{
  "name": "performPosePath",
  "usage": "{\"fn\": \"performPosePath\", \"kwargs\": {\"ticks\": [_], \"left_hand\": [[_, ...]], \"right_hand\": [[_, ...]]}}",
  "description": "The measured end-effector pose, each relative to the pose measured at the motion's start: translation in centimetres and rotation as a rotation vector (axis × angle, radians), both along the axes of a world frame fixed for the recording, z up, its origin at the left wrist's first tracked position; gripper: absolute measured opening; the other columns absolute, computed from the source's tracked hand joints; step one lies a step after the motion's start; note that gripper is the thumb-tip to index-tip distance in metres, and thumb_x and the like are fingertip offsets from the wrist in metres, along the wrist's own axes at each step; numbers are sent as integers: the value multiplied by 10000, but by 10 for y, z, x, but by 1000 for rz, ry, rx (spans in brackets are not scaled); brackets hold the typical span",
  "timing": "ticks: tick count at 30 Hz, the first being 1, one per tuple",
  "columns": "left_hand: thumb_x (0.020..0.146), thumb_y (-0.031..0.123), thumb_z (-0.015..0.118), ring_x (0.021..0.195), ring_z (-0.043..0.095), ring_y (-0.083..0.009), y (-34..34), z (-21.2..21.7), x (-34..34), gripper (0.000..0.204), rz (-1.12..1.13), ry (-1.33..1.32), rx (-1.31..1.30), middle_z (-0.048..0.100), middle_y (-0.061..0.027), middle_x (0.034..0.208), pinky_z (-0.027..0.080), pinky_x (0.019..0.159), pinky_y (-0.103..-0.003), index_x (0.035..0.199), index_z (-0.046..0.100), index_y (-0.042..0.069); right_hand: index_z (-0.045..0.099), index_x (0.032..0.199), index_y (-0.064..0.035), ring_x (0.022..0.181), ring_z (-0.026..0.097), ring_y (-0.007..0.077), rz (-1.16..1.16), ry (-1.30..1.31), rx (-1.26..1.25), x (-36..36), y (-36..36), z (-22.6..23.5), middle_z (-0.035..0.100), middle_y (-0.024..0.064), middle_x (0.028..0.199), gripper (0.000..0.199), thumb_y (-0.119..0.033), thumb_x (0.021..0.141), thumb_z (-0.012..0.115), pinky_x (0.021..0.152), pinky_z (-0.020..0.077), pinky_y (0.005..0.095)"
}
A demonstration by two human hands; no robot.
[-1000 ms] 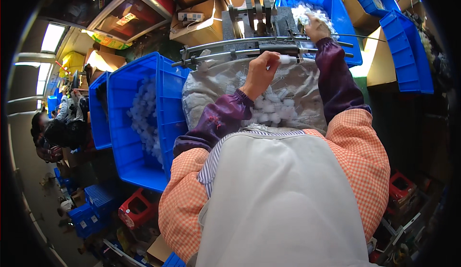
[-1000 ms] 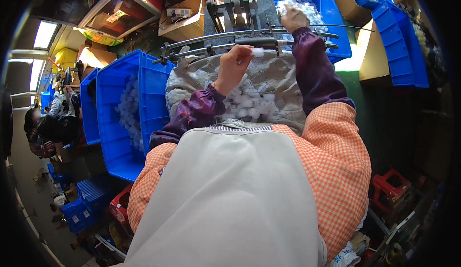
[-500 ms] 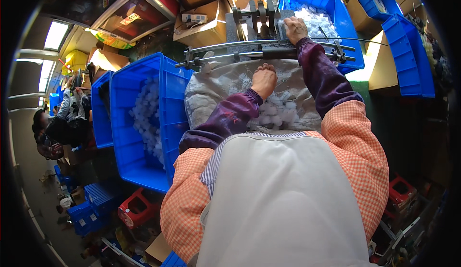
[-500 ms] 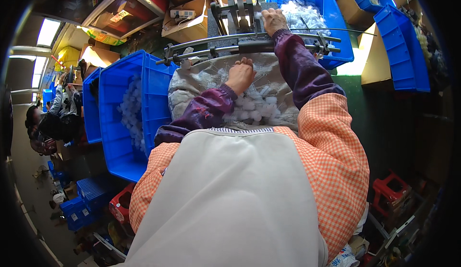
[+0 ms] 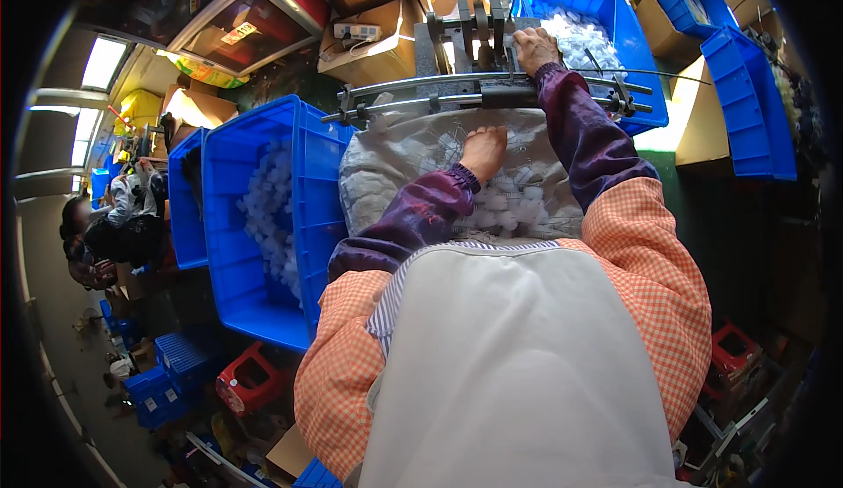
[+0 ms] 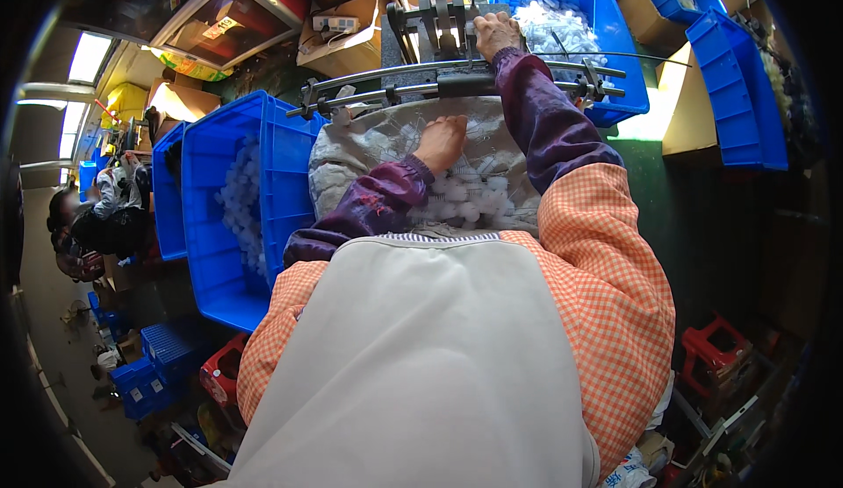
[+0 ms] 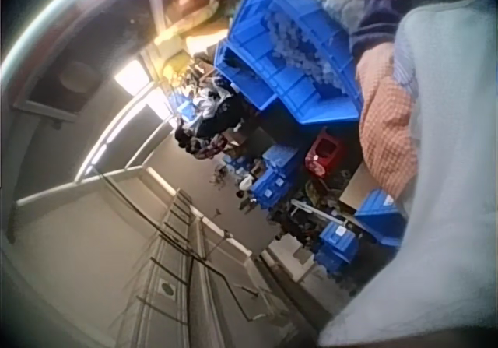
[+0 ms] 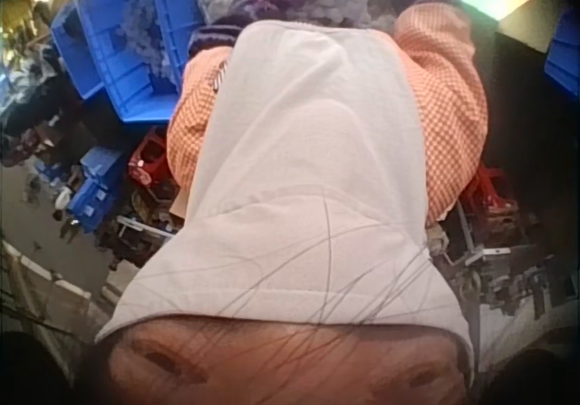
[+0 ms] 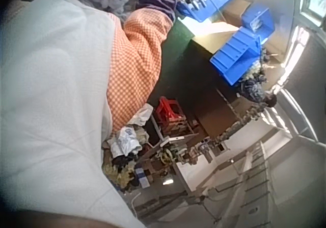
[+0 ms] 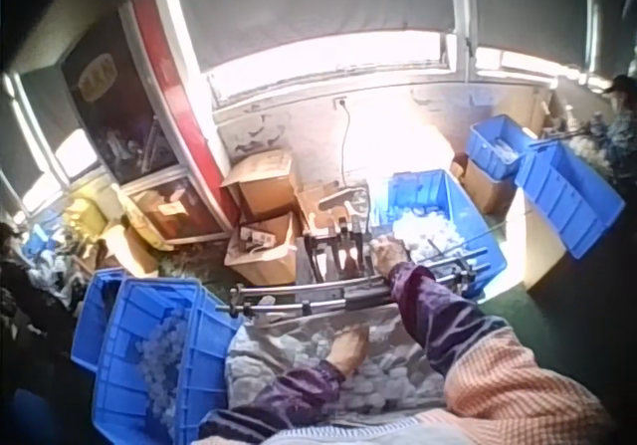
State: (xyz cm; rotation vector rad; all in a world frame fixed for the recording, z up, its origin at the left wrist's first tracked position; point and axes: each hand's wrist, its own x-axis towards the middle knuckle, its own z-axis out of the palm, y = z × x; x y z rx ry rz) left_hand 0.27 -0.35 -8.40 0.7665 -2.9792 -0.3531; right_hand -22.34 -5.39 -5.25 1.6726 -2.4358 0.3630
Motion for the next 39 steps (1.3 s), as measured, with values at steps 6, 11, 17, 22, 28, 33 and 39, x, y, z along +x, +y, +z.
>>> {"fn": "performPosePath", "kwargs": {"ticks": [6,11,17,22,28,33,39], "left_hand": [[699,88,568,865,570,-321,1,19,5,157,49,-125,46,590,-140,924,455,755,-386,844,612,47],[696,89,565,839,570,-301,1,21,7,103,-28,71,-64,600,-132,878,457,732,-386,770,627,51],[784,140,535,738,577,-280,3,34,10,103,-142,322,-50,584,-103,773,459,637,-389,855,585,85],[842,199,528,670,570,-292,9,44,17,125,-181,404,134,561,-97,762,465,600,-361,897,560,91],[810,162,543,764,574,-304,11,40,21,147,-44,404,211,560,-117,819,468,649,-381,928,539,74],[791,109,537,842,559,-311,9,35,22,171,-126,343,156,552,-126,911,472,691,-388,960,557,101],[763,41,524,859,552,-312,11,39,23,231,-166,369,193,524,-134,936,470,727,-380,984,560,96]], "right_hand": [[586,965,-150,1038,483,233,-14,57,53,2,1,2,572,38,994,180,-236,847,479,885,329,387],[579,966,-144,1040,483,231,31,15,2,0,0,-2,571,41,999,183,-233,851,467,902,303,387],[581,933,-143,992,494,239,5,42,-61,0,0,-4,588,57,966,160,-198,807,499,865,314,401],[582,934,-141,1012,494,235,15,-9,-74,-1,-2,-5,593,51,971,160,-208,814,500,879,311,399],[589,934,-141,1003,499,225,-3,65,-49,0,-1,-7,594,44,960,166,-225,815,508,885,307,396],[604,987,-172,1033,492,222,68,-46,-85,-7,-4,-8,593,27,993,206,-260,829,504,909,287,414],[605,1056,-201,1090,473,210,-159,-112,145,3,-1,13,575,19,1095,271,-318,850,474,956,241,457]]}}
